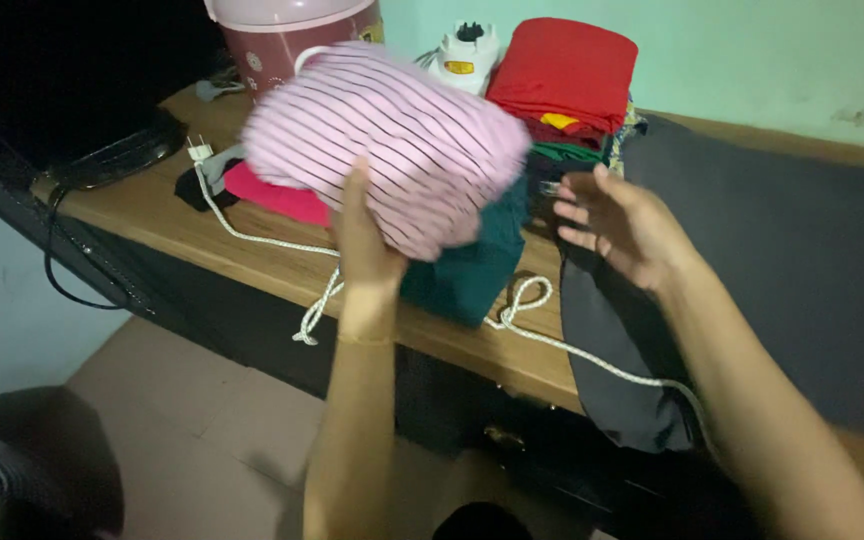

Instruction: Ironing and folding several items of clothing including a top, shorts, and a t-shirt.

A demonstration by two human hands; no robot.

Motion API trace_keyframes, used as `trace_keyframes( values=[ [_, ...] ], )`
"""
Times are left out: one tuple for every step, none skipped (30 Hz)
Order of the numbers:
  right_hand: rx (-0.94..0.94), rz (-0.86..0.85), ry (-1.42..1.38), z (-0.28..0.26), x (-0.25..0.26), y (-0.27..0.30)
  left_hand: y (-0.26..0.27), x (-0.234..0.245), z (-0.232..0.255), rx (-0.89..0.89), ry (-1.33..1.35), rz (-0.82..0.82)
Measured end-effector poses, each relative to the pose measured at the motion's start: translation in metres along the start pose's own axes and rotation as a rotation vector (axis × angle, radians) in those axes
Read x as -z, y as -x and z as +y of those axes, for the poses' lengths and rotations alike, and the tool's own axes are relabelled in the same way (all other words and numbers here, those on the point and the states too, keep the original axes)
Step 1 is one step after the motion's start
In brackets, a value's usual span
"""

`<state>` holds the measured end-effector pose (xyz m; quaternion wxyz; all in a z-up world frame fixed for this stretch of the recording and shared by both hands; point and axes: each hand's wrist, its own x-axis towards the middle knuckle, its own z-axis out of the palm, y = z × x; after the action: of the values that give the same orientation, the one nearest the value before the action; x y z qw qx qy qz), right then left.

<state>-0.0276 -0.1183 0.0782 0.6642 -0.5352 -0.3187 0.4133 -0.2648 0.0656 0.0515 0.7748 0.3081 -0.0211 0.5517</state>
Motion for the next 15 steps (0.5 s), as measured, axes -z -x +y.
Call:
trace_keyframes(
  values=[
    [-0.008,-0.053,-0.034,0.005,0.000,0.001,-0.009,0.000,0.012,-0.215,-0.123,-0.005],
    [-0.006,-0.054,-0.031,0.010,0.004,0.000,-0.022,0.005,0.019,-0.217,-0.120,-0.005],
    [-0.024,-0.018,-0.033,0.015,0.008,-0.002,-0.034,0.010,0.025,-0.310,-0.180,0.024],
    [-0.040,0.018,-0.034,0.019,0.013,-0.004,-0.048,0.014,0.032,-0.405,-0.240,0.052],
    [-0.035,0.017,-0.030,0.026,0.021,-0.008,-0.060,0.032,0.037,-0.409,-0.236,0.050],
    [-0.012,-0.031,-0.115,0.032,0.030,-0.012,-0.073,0.049,0.041,-0.369,-0.273,0.150],
    [0.012,-0.080,-0.200,0.039,0.039,-0.017,-0.086,0.067,0.044,-0.328,-0.310,0.249],
    [0.014,-0.080,-0.199,0.040,0.042,-0.018,-0.101,0.126,0.035,-0.329,-0.309,0.248],
    [0.002,-0.044,-0.207,0.041,0.044,-0.020,-0.118,0.179,0.024,-0.201,-0.199,0.285],
    [-0.010,-0.004,-0.217,0.042,0.047,-0.020,-0.141,0.224,0.008,-0.068,-0.092,0.319],
    [-0.009,0.000,-0.219,0.040,0.048,-0.021,-0.141,0.217,0.010,-0.064,-0.093,0.317],
    [0.008,-0.018,-0.236,0.039,0.049,-0.022,-0.142,0.210,0.012,-0.090,-0.094,0.396],
    [0.025,-0.035,-0.253,0.038,0.050,-0.023,-0.142,0.203,0.014,-0.115,-0.096,0.475],
    [0.018,-0.023,-0.258,0.038,0.049,-0.022,-0.144,0.202,0.010,-0.102,-0.101,0.478],
    [0.022,0.002,-0.236,0.039,0.048,-0.021,-0.146,0.201,0.005,-0.209,-0.174,0.540]
  ],
)
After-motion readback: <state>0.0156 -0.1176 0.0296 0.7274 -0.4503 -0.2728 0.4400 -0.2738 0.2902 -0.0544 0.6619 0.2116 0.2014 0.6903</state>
